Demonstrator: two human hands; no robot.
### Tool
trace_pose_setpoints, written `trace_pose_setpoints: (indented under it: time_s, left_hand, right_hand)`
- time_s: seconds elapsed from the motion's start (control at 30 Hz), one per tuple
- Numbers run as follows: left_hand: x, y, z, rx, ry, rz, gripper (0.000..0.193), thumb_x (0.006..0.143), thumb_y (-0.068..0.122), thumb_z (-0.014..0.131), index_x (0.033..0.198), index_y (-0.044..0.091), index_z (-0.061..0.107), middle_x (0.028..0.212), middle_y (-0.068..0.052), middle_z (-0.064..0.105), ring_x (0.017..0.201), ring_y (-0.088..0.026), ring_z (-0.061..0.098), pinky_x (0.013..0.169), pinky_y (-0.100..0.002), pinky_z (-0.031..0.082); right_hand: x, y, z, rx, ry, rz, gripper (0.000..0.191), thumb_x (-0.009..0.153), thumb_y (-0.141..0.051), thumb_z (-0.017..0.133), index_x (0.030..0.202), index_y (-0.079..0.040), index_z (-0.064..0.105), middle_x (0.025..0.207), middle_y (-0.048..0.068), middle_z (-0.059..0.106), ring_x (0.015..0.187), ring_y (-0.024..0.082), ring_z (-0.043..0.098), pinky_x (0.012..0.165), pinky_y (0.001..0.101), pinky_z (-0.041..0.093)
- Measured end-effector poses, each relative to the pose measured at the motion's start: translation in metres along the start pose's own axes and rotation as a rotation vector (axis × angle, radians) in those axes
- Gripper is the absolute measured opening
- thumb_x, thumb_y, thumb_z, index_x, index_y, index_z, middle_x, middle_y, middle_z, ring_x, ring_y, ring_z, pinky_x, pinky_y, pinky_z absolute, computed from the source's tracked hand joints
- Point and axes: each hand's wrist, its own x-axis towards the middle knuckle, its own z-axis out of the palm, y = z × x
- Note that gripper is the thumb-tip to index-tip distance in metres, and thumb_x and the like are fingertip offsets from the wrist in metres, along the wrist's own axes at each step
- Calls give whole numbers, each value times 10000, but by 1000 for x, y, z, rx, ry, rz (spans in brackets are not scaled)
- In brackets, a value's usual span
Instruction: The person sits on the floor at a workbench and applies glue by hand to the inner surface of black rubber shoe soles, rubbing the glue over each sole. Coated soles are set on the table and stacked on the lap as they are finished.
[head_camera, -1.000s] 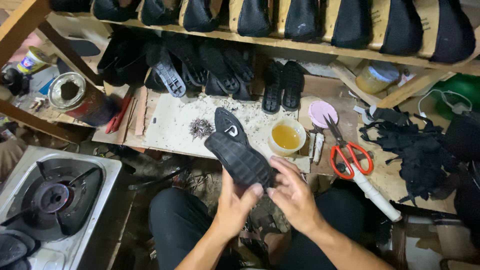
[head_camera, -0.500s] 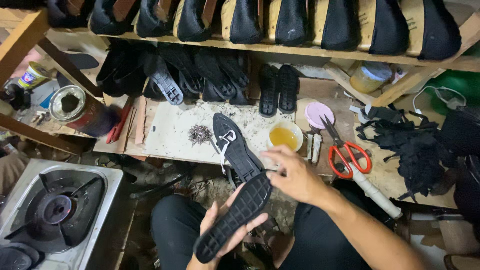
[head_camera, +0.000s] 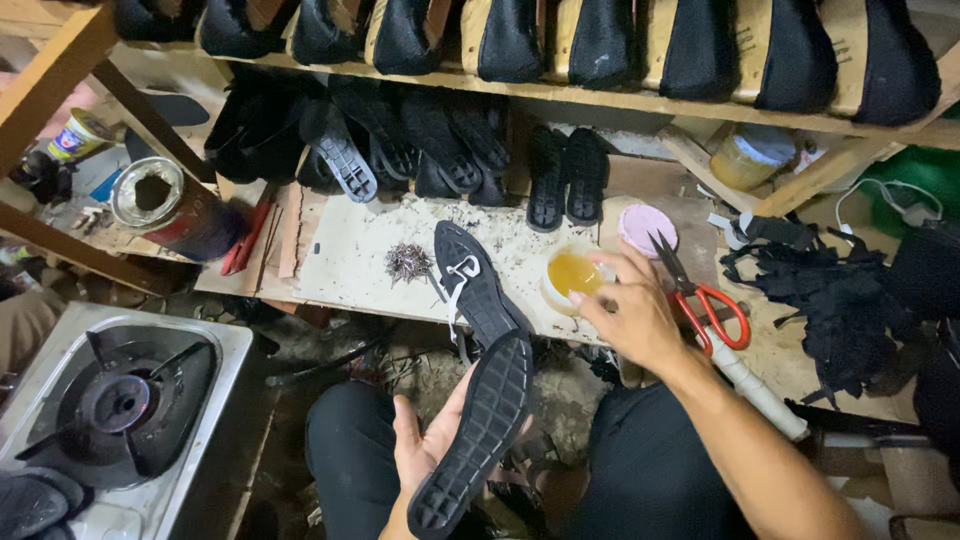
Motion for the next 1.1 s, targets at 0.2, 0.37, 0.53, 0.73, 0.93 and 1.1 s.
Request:
trace_pose_setpoints:
  time_s: [0.2,0.37,0.53,0.73,0.93,1.1]
  left_hand:
    - [14,-7,10,-15,-72,-50,1219,843,894,364,1627,-14,147,1644,-209,314,1467,-325,411,1238,-528,297]
    - [20,-5,10,-63,-90,-83,1213,843,894,382,1635,7,139,1646,-184,320,1468,-315,411,1214,-462,330]
    - [18,-6,13,-29,-42,-100,1237,833,894,393,1651,-1,149,1658,-191,323,1469,-291,417,1223,-433,339]
    - [19,-6,16,-35,-51,-67,1205,825,885,397,1635,23,167,1639,-162,339,1460,-292,425,1208,-436,346]
    - [21,5,15,-16,-31,5,1193,842,880,390,1642,17,192,1637,-172,361,1453,-288,432,1210,-427,349]
    - [30,8,11,-5,25,37,1146,872,857,366,1646,26,212,1630,-162,373,1434,-274,454,1197,-414,356]
  right_hand:
    - [-52,-37,9,627,125,-233,431,971,-342,553,1216,-47,751,1685,194,279,1598,440,127,1275,579,67]
    - [-94,-86,21,239,98,-570,486,983,-504,553,1258,-146,735,1680,166,221,1584,467,-2,1275,620,14]
    - [-84,-81,21,439,83,-317,453,1031,-488,540,1273,-160,737,1667,250,226,1581,538,39,1263,569,212]
    - [-83,-86,27,182,113,-552,420,977,-486,550,1209,-194,743,1607,161,385,1543,480,148,1262,609,76]
    - [-83,-91,25,237,165,-326,431,1001,-402,534,1267,-123,726,1610,228,386,1550,480,206,1249,618,176]
    - [-84,-96,36,141,256,-377,309,935,-387,611,1096,-167,756,1551,197,440,1520,459,261,1252,631,182]
